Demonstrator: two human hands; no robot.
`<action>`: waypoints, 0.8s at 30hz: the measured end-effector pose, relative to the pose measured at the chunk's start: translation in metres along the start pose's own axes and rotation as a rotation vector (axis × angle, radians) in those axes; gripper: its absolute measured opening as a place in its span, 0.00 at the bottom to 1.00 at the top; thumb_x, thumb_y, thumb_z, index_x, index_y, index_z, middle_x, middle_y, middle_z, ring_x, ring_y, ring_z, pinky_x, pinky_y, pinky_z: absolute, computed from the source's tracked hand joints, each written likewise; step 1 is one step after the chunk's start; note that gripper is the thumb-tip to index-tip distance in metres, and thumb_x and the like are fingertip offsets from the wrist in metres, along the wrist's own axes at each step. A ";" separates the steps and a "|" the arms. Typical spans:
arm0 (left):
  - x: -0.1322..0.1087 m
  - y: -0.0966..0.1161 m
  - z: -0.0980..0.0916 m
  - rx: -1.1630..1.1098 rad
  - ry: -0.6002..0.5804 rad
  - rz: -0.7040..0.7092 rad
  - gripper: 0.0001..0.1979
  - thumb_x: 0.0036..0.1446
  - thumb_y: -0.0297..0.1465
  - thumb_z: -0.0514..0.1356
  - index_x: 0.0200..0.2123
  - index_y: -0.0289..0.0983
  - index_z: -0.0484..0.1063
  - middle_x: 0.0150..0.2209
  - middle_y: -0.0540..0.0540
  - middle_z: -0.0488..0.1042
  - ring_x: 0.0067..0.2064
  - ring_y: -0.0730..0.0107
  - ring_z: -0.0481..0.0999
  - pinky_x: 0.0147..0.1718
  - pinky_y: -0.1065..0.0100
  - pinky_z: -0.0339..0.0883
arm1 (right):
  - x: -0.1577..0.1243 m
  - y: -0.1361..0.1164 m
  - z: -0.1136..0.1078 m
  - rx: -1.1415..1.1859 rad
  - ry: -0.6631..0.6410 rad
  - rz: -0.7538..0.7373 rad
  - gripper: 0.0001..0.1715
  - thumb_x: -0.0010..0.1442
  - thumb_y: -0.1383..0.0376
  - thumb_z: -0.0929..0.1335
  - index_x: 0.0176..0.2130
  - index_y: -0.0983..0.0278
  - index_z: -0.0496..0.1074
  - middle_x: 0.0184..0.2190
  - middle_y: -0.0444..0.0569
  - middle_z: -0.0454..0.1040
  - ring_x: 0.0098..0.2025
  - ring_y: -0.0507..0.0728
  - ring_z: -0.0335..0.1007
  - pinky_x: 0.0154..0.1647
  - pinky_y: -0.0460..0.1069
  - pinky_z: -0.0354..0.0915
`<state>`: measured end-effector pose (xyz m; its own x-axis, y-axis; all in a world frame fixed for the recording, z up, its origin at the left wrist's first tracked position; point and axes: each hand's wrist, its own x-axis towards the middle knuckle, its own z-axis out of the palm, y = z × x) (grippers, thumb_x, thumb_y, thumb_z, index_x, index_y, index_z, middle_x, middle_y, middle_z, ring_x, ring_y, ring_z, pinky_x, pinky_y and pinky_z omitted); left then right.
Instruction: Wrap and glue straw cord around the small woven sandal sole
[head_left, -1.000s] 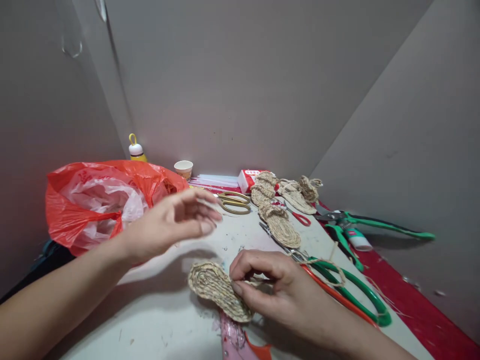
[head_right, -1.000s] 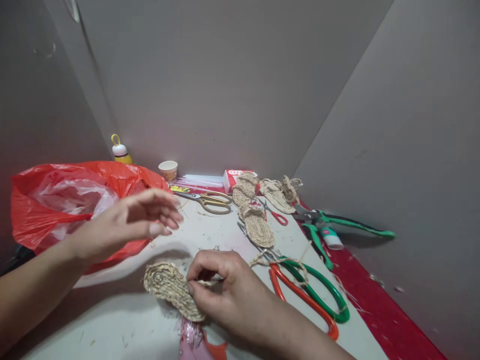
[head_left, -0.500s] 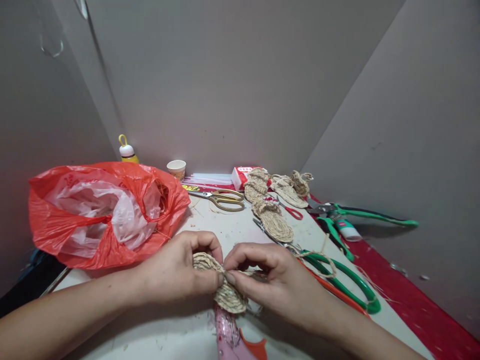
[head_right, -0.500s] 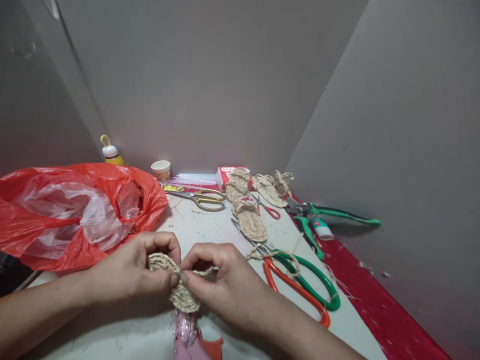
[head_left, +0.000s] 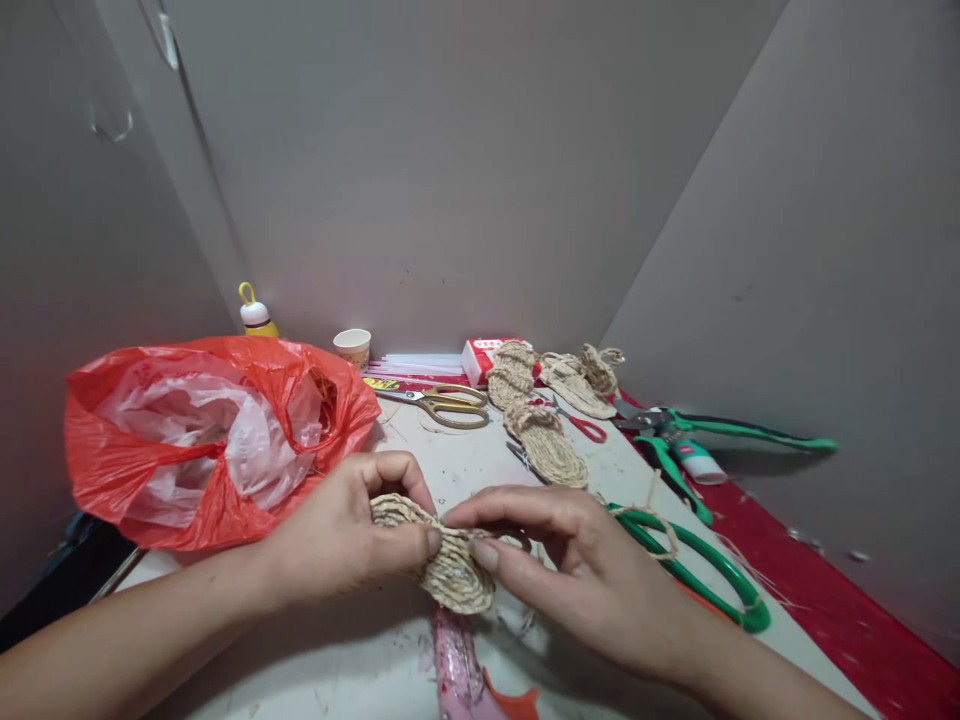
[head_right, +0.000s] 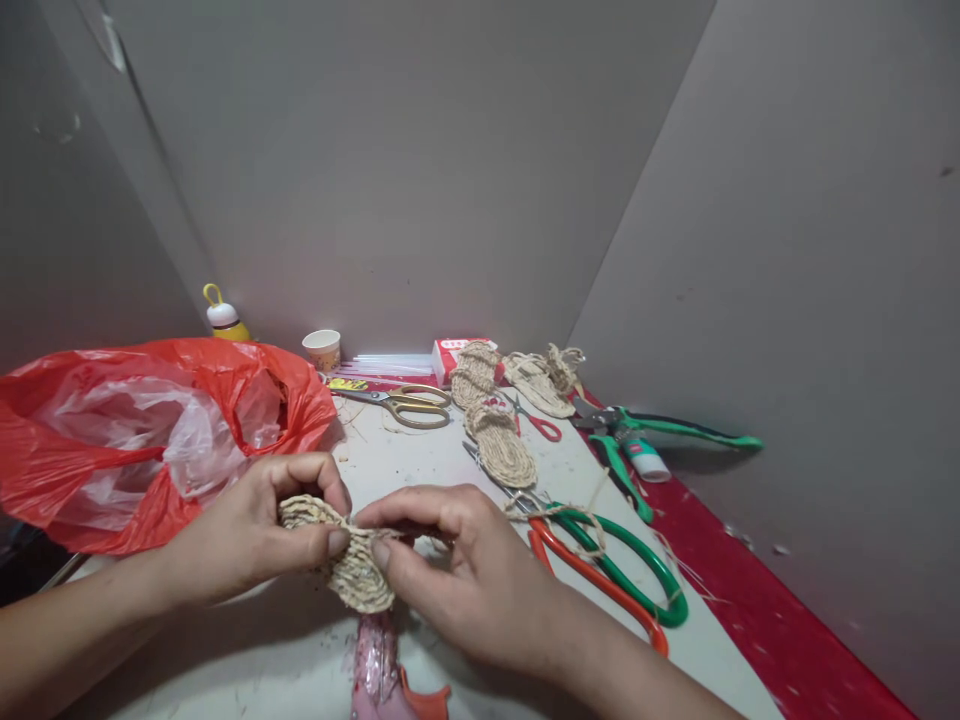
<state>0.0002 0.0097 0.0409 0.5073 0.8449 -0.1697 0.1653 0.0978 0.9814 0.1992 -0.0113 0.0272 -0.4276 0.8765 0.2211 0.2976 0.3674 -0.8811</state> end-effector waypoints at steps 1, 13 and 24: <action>0.000 0.000 0.000 0.000 0.004 0.004 0.08 0.43 0.27 0.64 0.27 0.36 0.67 0.21 0.55 0.67 0.23 0.78 0.62 0.23 0.75 0.55 | 0.000 0.001 0.001 0.014 0.025 0.009 0.10 0.57 0.72 0.67 0.35 0.63 0.78 0.29 0.44 0.81 0.31 0.51 0.75 0.32 0.43 0.68; -0.007 0.014 -0.005 0.109 0.094 0.135 0.07 0.45 0.27 0.64 0.26 0.36 0.68 0.22 0.55 0.67 0.23 0.78 0.63 0.23 0.74 0.57 | -0.001 0.011 -0.001 -0.038 0.153 -0.043 0.10 0.58 0.69 0.66 0.39 0.61 0.75 0.34 0.47 0.79 0.37 0.55 0.75 0.39 0.49 0.70; 0.032 -0.007 -0.044 0.163 0.310 0.178 0.07 0.44 0.22 0.61 0.26 0.36 0.65 0.22 0.55 0.69 0.23 0.77 0.67 0.24 0.73 0.61 | -0.040 -0.003 -0.008 -0.508 0.024 -0.105 0.10 0.53 0.67 0.72 0.36 0.55 0.70 0.28 0.43 0.76 0.28 0.55 0.72 0.28 0.48 0.66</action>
<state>-0.0214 0.0592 0.0329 0.2651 0.9622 0.0618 0.2429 -0.1286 0.9615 0.2226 -0.0450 0.0244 -0.4596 0.8313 0.3125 0.6333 0.5534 -0.5410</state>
